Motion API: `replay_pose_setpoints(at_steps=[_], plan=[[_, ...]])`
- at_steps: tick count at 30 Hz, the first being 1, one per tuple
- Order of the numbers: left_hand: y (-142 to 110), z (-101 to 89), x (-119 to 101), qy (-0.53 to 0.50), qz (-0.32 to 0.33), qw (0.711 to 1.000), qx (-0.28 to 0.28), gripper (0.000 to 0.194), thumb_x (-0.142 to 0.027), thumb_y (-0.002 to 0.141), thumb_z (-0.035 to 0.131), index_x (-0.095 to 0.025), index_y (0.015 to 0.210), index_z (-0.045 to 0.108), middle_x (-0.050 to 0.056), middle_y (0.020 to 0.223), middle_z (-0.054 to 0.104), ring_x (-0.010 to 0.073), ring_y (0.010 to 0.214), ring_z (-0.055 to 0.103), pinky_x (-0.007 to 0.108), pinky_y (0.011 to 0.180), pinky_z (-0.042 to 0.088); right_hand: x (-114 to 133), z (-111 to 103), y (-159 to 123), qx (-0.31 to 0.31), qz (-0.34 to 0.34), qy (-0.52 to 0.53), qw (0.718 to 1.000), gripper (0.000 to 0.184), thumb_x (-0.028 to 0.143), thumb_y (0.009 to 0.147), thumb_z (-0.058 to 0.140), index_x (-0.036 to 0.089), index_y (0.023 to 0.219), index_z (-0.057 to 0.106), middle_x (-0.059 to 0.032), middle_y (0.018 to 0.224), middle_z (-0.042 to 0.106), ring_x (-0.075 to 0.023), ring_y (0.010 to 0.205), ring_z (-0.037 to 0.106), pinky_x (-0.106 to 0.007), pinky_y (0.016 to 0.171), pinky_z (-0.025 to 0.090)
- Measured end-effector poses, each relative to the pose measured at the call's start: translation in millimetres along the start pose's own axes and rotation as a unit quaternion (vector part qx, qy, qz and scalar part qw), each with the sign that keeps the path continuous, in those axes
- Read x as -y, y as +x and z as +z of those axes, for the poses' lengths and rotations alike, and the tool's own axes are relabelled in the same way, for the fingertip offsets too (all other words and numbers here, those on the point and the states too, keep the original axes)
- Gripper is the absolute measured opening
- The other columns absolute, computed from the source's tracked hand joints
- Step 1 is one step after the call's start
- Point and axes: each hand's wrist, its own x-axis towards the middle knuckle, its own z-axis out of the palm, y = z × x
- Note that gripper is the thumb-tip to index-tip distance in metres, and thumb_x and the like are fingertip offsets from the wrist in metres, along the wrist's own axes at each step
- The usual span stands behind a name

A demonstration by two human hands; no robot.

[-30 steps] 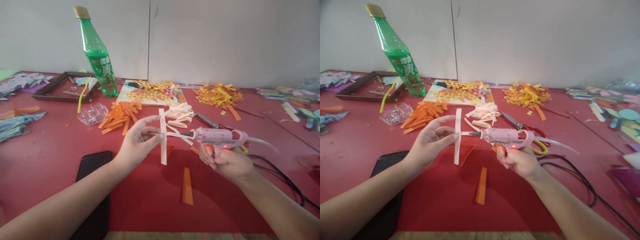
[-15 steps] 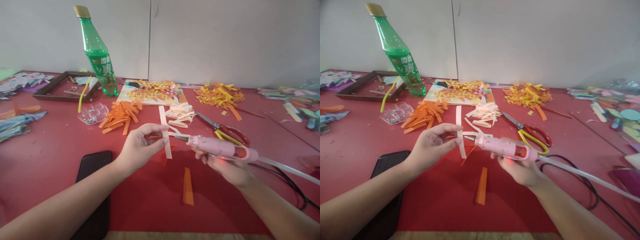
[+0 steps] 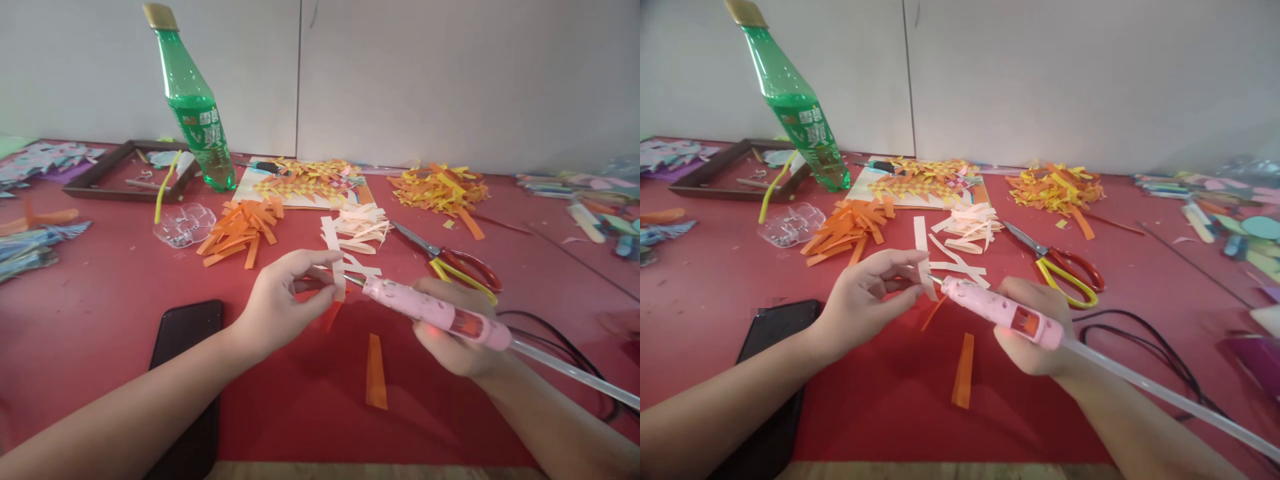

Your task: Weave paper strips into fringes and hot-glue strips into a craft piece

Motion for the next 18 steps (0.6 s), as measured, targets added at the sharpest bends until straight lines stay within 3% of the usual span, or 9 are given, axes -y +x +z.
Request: replay_pose_setpoints(at_steps=[5, 12, 18], plan=[[-0.8, 0.3, 0.7, 0.008, -0.007, 1.000, -0.014, 0.033, -0.008, 0.079, 0.065, -0.013, 0.112, 0.066, 0.005, 0.087, 0.071, 0.0148, 0.083, 0.071, 0.030, 0.085, 0.062, 2.3, -2.3, -1.4, 0.014, 0.010, 0.028, 0.999, 0.021, 0.014, 0.072, 0.054, 0.024, 0.065, 0.037, 0.0019, 0.057, 0.038, -0.0133, 0.048, 0.033, -0.031, 0.049, 0.023], [-1.9, -0.3, 2.1, 0.002, 0.000, 1.000, 0.003, 0.044, -0.005, 0.080, 0.062, -0.019, 0.121, 0.068, 0.004, 0.095, 0.067, 0.0123, 0.082, 0.071, 0.026, 0.083, 0.063, 1.8, -3.2, 0.7, 0.029, 0.010, 0.018, 0.999, 0.026, 0.012, 0.069, 0.056, 0.024, 0.063, 0.033, 0.0026, 0.057, 0.031, -0.0127, 0.048, 0.028, -0.031, 0.049, 0.020], [-1.6, 0.6, 3.7, 0.002, -0.010, 1.000, -0.003, 0.045, -0.004, 0.080, 0.063, -0.019, 0.122, 0.070, 0.004, 0.099, 0.065, 0.0120, 0.083, 0.073, 0.026, 0.087, 0.062, 4.9, 0.2, -0.6, -0.017, 0.007, 0.038, 0.999, 0.029, 0.014, 0.069, 0.056, 0.023, 0.062, 0.030, 0.0029, 0.057, 0.026, -0.0123, 0.048, 0.023, -0.032, 0.051, 0.015]])
